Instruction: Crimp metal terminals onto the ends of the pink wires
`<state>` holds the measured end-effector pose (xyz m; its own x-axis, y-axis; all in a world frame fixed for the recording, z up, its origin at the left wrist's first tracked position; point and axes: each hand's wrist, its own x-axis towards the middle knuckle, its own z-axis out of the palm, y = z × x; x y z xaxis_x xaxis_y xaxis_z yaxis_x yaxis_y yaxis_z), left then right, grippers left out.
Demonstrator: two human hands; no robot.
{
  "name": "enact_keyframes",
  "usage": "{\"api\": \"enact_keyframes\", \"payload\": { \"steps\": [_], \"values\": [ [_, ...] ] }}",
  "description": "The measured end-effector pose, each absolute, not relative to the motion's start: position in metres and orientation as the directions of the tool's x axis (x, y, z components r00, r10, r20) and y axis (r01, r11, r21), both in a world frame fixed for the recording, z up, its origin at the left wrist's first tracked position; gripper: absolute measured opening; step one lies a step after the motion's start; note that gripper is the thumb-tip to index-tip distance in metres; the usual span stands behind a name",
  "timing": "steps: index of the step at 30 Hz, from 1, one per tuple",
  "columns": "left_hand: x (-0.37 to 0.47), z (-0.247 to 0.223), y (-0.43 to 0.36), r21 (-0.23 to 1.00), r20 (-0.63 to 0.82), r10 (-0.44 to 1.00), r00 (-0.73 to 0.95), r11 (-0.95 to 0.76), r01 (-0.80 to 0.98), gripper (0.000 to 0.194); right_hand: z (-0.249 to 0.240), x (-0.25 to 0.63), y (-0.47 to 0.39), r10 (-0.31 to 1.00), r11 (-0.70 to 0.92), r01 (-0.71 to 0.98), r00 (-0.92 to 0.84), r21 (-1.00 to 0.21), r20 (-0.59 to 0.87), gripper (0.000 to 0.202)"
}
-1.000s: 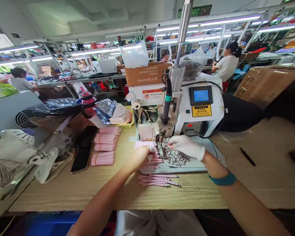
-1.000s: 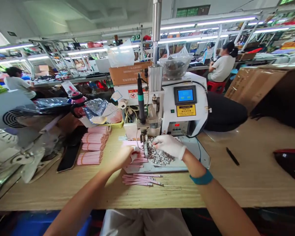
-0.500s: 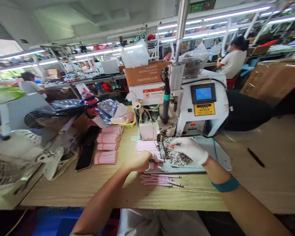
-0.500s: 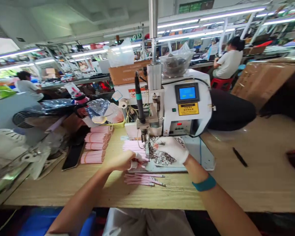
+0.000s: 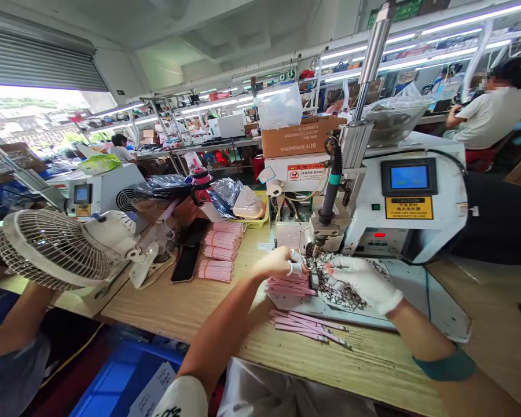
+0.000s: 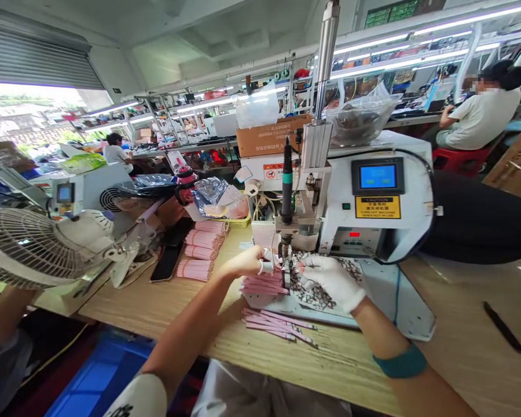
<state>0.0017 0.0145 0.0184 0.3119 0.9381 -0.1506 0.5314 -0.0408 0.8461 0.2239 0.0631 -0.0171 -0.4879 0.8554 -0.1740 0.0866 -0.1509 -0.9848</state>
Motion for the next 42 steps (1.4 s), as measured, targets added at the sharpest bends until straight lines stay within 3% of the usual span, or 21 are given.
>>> {"api": "enact_keyframes", "payload": {
  "steps": [4,13,32,42],
  "values": [
    [0.0,0.007,0.015,0.906,-0.122,0.947,0.298,-0.016,0.422,0.018,-0.021,0.221,0.063,0.857,-0.117,0.065,-0.497,-0.991,-0.134,0.032],
    [0.0,0.002,0.015,0.898,-0.17,0.945,0.279,0.032,0.439,0.032,-0.026,0.215,0.062,0.862,-0.2,-0.066,-0.486,-0.978,-0.144,0.033],
    [0.003,-0.004,0.016,0.923,-0.157,0.938,0.309,0.029,0.384,0.034,-0.021,0.202,0.061,0.788,-0.277,0.039,-0.562,-0.96,-0.25,0.022],
    [0.01,-0.011,0.018,0.865,-0.19,0.958,0.215,0.059,0.499,0.032,-0.027,0.202,0.066,0.788,-0.208,0.066,-0.58,-0.976,-0.207,0.018]
  ]
}}
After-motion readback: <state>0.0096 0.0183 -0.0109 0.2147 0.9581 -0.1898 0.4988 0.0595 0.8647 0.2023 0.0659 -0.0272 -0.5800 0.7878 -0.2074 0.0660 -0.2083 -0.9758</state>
